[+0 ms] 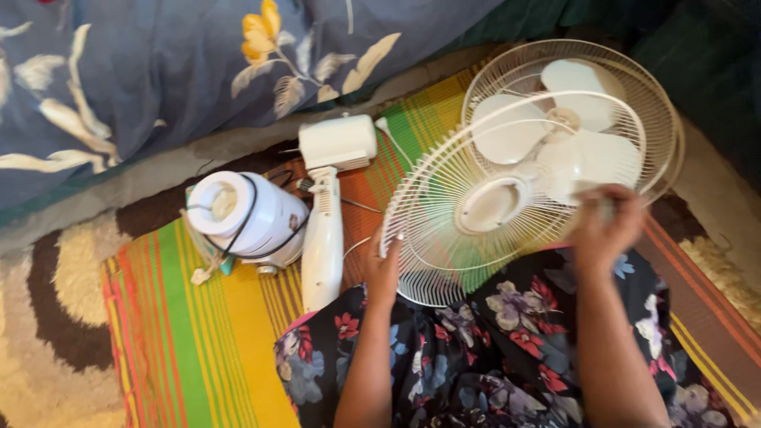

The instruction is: The person sits on a mat and assembles a white electric fan. They wipe the fan cage with a cloth, then attach the fan blades to the motor hub. Finally, they secure the front cage onto the fan assembly.

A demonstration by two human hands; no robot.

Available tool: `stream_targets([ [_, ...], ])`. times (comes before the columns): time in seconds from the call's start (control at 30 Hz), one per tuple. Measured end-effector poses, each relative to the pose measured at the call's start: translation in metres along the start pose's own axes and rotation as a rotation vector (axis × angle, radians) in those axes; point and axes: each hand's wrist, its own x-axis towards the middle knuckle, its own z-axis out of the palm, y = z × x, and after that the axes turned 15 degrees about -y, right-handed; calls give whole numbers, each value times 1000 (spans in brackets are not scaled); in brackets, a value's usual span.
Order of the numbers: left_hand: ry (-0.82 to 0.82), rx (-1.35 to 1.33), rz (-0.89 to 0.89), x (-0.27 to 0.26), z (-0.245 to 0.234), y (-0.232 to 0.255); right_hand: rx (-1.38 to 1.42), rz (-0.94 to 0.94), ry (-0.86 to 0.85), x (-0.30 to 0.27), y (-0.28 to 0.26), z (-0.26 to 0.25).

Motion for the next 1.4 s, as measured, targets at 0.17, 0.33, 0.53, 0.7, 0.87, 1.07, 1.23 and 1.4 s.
stream_targets([
  [0.17,69,96,-101,11,-6,-6,-113,276,142,-18,101,-124],
  [0.33,143,273,-147,16,-6,-9,-435,500,103,-77,102,-170],
  [0.53,248,457,-238,13,-14,-17,-284,473,194,-110,72,-188],
  [0.7,208,255,64,2,-8,-25,-637,391,113,-119,64,-200],
  [0.87,356,93,-126,-26,7,-36,-631,266,-6,-147,49,-196],
  [1.07,334,176,307,-26,39,-36,-428,531,-27,-176,48,-230],
  [1.23,379,301,550,-61,93,42,-256,298,118,-171,31,-265],
  [1.4,432,205,617,-75,106,79,136,-9,-185,-131,-119,-235],
])
